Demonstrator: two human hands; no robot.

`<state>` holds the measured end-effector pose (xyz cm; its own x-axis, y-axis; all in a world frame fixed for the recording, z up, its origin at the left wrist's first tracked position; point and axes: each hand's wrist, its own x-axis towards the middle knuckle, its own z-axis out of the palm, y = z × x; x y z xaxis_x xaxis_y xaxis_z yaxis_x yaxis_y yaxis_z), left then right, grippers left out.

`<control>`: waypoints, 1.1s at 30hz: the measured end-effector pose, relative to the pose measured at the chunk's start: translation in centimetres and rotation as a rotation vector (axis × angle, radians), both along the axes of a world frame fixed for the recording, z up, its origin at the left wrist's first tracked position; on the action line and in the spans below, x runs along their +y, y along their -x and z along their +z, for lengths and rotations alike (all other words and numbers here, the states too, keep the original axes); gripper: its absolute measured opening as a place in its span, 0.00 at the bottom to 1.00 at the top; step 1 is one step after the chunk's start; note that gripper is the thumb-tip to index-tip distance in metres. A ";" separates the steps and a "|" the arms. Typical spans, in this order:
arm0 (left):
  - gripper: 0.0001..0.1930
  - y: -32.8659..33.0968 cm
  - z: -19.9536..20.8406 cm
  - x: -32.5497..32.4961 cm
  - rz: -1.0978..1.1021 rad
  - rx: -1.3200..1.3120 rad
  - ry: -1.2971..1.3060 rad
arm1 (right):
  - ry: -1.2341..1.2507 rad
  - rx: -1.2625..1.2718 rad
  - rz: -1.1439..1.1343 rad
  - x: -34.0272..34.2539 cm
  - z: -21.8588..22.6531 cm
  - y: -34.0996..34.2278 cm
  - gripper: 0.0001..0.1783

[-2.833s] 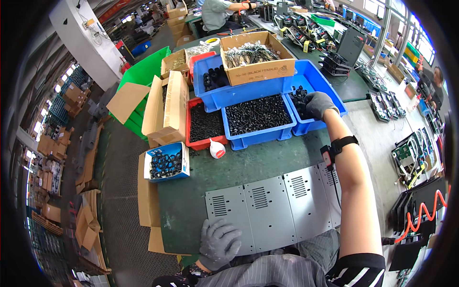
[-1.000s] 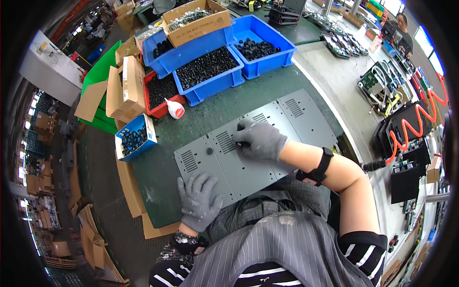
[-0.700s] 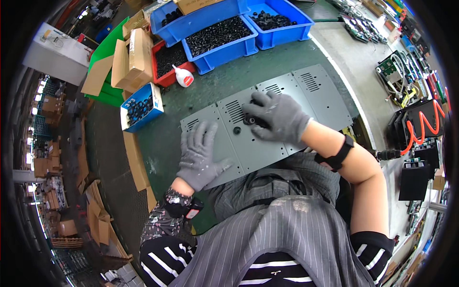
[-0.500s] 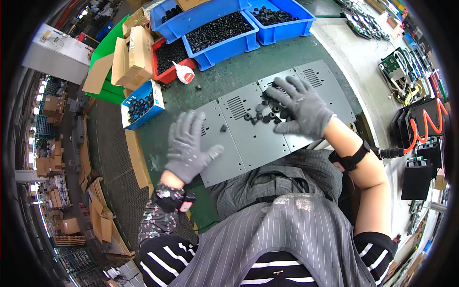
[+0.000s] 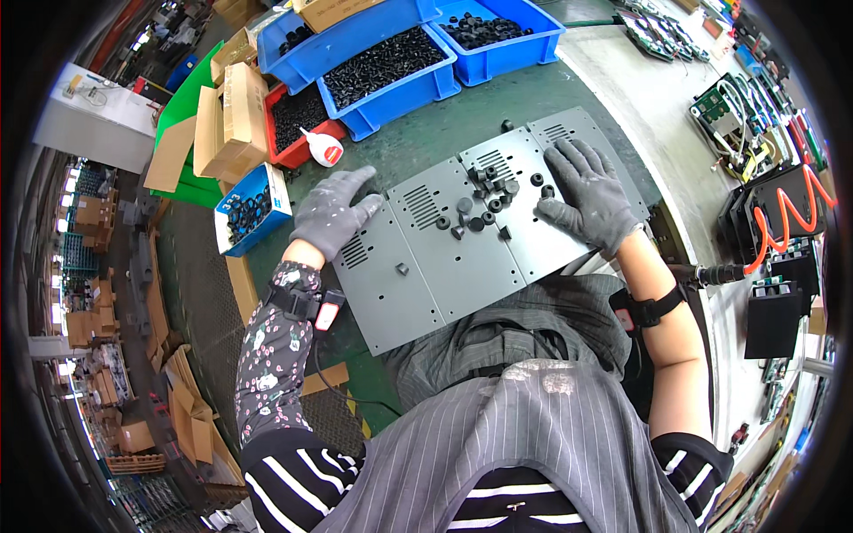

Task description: Manually assemble electronic components and secure with screws using a pneumatic screwdriver.

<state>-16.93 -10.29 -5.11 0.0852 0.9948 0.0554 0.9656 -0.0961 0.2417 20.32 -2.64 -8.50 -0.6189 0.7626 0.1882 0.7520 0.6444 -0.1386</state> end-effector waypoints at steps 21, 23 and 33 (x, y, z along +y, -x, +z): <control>0.14 0.7 1.9 1.1 0.144 -0.146 0.308 | 0.297 0.330 0.091 4.6 0.8 4.8 0.11; 0.13 0.9 1.5 0.8 0.082 -0.085 0.218 | 0.309 0.418 0.169 5.9 1.2 6.1 0.13; 0.07 -1.4 1.4 -4.7 -0.058 -0.209 -0.151 | 0.391 0.088 0.364 10.4 2.2 13.3 0.14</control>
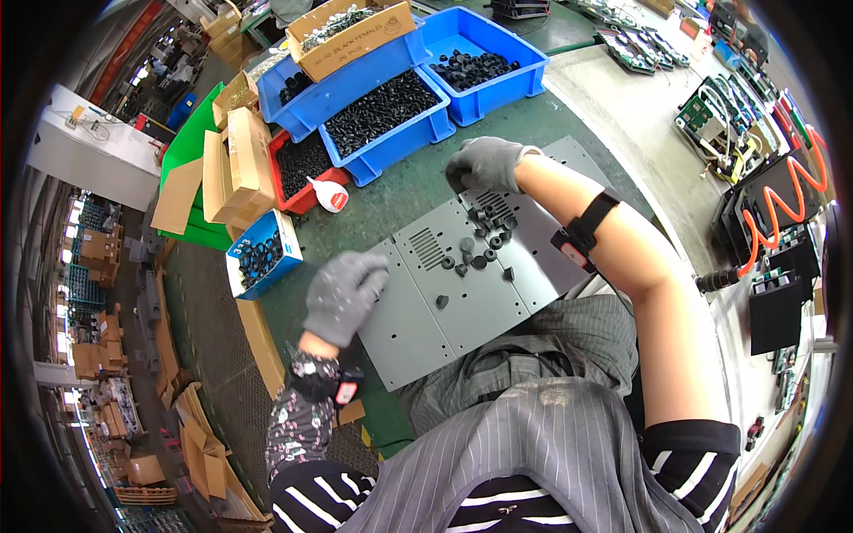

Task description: Manually assemble electronic components and secure with screws using a pneumatic screwdriver.

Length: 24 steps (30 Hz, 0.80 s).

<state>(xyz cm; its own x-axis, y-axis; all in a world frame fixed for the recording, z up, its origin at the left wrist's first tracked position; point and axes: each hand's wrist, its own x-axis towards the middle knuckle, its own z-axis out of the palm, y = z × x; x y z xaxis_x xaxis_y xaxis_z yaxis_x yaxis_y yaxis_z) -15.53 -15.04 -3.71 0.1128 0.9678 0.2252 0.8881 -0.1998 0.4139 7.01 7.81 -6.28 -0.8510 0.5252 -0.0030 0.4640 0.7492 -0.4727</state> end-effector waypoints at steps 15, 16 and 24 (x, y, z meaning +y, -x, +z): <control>0.42 -0.5 -1.4 -9.4 0.042 0.164 0.047 | -0.157 0.423 -0.527 9.2 6.6 -2.7 0.31; 0.42 -1.2 -1.3 -9.8 0.048 0.157 0.042 | -0.125 0.448 -0.604 8.0 7.7 -2.8 0.33; 0.47 -4.2 -3.6 -11.5 0.123 0.362 0.158 | 0.579 0.703 -0.476 -0.4 7.2 -7.3 0.22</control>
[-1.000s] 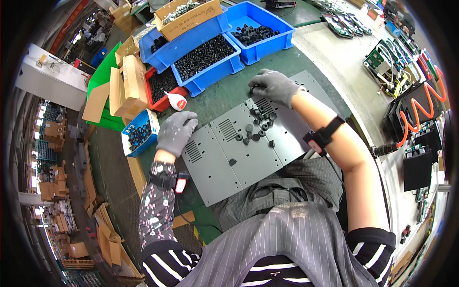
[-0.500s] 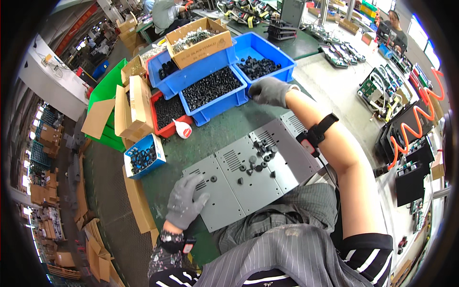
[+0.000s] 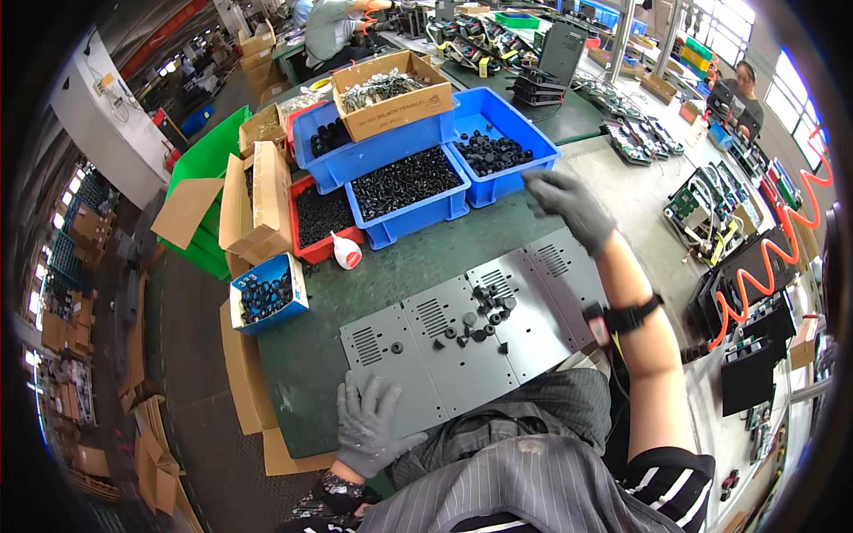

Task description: Manually assemble electronic components and secure with screws using a pneumatic screwdriver.

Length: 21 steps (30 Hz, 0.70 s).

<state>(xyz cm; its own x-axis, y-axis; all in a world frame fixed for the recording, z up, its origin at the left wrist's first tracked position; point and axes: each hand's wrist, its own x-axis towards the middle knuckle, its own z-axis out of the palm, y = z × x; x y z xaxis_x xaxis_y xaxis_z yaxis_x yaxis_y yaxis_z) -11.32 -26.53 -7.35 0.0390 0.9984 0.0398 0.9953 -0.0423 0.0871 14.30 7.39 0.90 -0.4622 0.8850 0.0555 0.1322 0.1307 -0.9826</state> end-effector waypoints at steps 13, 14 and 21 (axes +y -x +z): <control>0.26 5.9 5.4 8.2 0.069 -0.102 -0.359 | 0.615 -0.123 0.221 -19.3 -8.8 -18.3 0.27; 0.20 6.9 6.4 10.5 0.125 -0.127 -0.392 | 0.675 -0.240 0.126 -20.2 -10.9 -20.7 0.25; 0.19 16.0 5.9 24.6 0.287 -0.163 -0.216 | 0.848 -0.323 -0.458 -23.8 -15.2 -27.3 0.17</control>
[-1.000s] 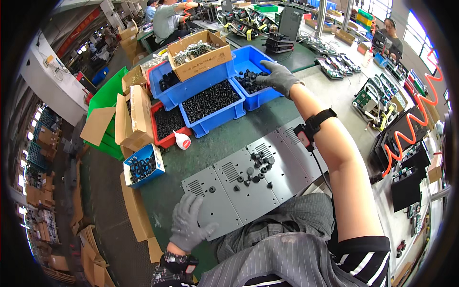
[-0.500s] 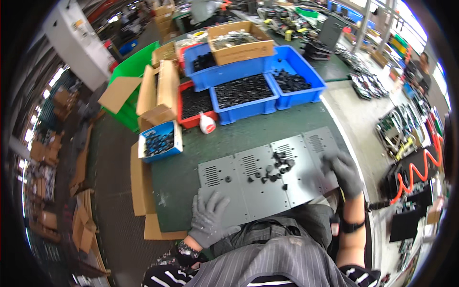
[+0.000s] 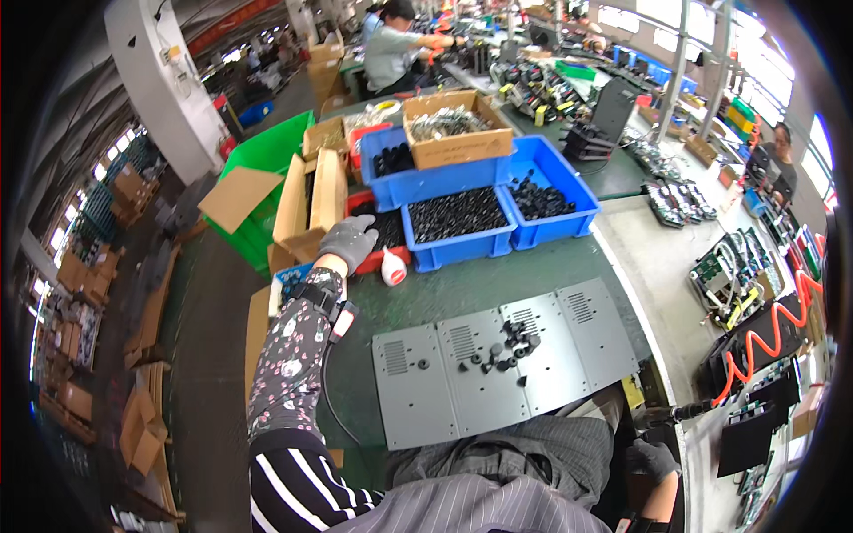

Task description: Manually assemble electronic components and secure with screws using a pneumatic screwdriver.

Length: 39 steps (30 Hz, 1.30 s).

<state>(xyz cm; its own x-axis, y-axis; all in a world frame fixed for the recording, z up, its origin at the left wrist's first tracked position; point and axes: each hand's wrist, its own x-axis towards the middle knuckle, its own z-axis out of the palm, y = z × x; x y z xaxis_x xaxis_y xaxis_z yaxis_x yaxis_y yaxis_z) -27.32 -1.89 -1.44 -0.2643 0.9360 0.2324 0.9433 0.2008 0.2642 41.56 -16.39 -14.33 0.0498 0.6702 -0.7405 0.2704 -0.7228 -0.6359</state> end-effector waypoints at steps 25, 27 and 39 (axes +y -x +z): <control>0.10 4.9 -4.3 4.9 0.256 -1.455 -0.005 | -0.765 0.286 -0.271 1.3 4.8 6.4 0.14; 0.10 4.8 -3.8 5.2 0.208 -1.598 0.012 | -0.767 0.283 -0.317 1.3 5.6 7.0 0.12; 0.08 5.3 -3.2 5.6 0.294 -2.051 -0.130 | -0.706 0.294 -0.274 1.2 3.7 5.6 0.11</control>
<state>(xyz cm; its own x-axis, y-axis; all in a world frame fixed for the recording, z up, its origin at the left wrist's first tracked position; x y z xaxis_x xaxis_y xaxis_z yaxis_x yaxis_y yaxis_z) -32.62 3.68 -4.60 -0.2736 0.8330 -0.4808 -0.7195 0.1545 0.6771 35.94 -15.18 -10.65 0.1486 0.9766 -0.1555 -0.1073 -0.1404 -0.9843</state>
